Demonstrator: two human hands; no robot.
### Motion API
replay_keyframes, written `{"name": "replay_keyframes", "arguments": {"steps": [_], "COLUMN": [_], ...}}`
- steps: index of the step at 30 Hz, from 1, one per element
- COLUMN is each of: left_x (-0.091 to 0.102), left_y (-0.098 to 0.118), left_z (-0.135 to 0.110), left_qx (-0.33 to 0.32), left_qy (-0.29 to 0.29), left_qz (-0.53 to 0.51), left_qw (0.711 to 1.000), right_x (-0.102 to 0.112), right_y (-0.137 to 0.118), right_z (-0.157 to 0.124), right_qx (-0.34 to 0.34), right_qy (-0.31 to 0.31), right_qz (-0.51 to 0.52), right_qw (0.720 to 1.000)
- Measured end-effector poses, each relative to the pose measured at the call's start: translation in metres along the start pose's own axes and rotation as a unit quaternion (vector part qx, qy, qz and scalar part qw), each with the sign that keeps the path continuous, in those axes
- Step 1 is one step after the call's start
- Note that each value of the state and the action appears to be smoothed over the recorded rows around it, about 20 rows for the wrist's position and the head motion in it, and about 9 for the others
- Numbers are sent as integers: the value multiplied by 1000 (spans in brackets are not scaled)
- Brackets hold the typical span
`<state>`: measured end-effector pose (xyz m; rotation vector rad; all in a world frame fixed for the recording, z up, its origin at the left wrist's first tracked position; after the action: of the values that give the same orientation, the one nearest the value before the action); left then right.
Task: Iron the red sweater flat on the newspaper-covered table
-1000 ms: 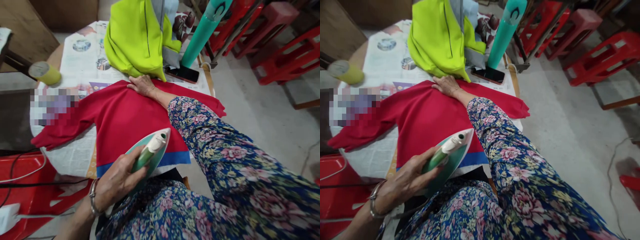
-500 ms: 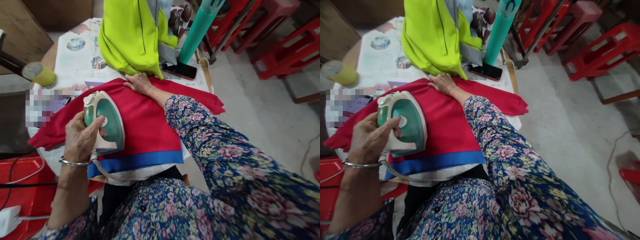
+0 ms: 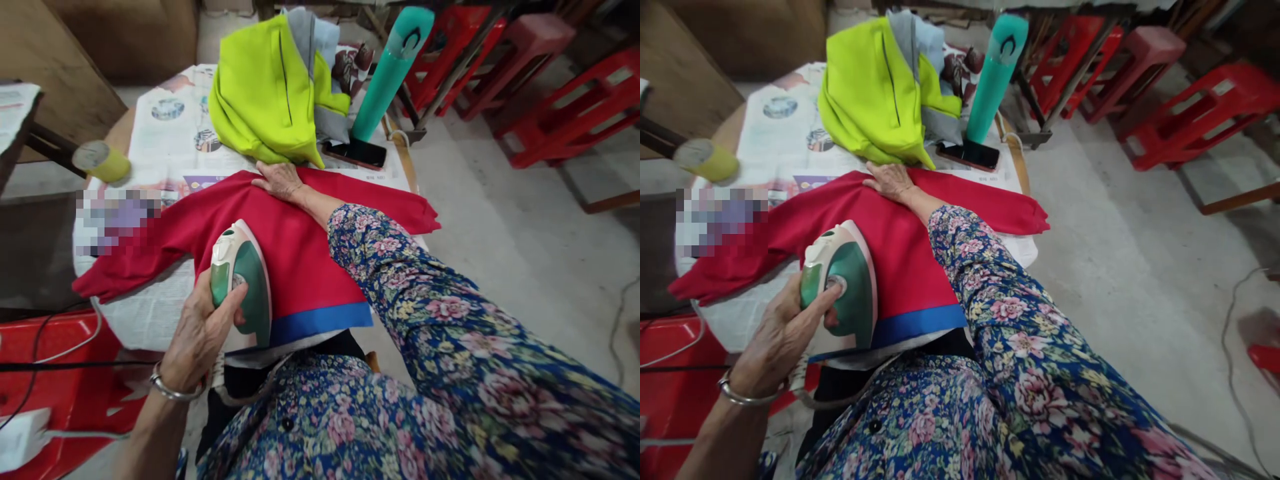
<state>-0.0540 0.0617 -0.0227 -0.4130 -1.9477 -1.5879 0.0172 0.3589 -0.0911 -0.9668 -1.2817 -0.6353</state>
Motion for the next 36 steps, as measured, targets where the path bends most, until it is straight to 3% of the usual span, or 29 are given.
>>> {"name": "replay_keyframes", "arguments": {"steps": [10, 14, 17, 20, 24, 26, 28, 32, 34, 36], "left_x": [-54, -60, -64, -74, -80, -71, -55, -16, -20, -42], "left_y": [19, 15, 12, 10, 12, 14, 8, -36, -57, -75], "left_z": [-31, -37, -27, -7, 26, 39, 45, 31, 19, 9], "left_qx": [19, 21, 6, 4, 5, -43, -106, -191, -218, -232], "left_qy": [7, 6, 31, 59, 74, 73, 93, 233, 232, 167], "left_qz": [-182, -218, -250, -292, -315, -278, -223, -50, 83, 174], "left_qw": [983, 976, 968, 955, 946, 957, 964, 952, 944, 942], "right_x": [-7, 6, 14, 19, 22, 22, 21, 16, 14, 12], "right_y": [-3, -10, -6, 9, 11, 4, -7, -26, -33, -40], "right_z": [-69, -84, -98, -133, -203, -228, -239, -229, -220, -214], "right_qx": [-40, -26, -49, -117, -114, -111, -119, -182, -225, -252], "right_qy": [40, 71, 87, 106, 86, 52, 17, -39, -71, -115], "right_qz": [9, 20, 84, 246, 508, 571, 597, 577, 552, 535], "right_qw": [998, 997, 991, 956, 849, 812, 793, 795, 800, 798]}}
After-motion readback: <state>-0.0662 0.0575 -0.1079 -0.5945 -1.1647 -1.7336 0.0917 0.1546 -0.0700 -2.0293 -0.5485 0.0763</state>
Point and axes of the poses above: each hand's wrist, its own z-axis towards the middle knuckle, its own x-axis out of the back of the hand, y = z × x, the point moved 9 cm from there along z, towards the middle knuckle, and after that the axes turned 15 degrees about -x, right-handed, at the moved point
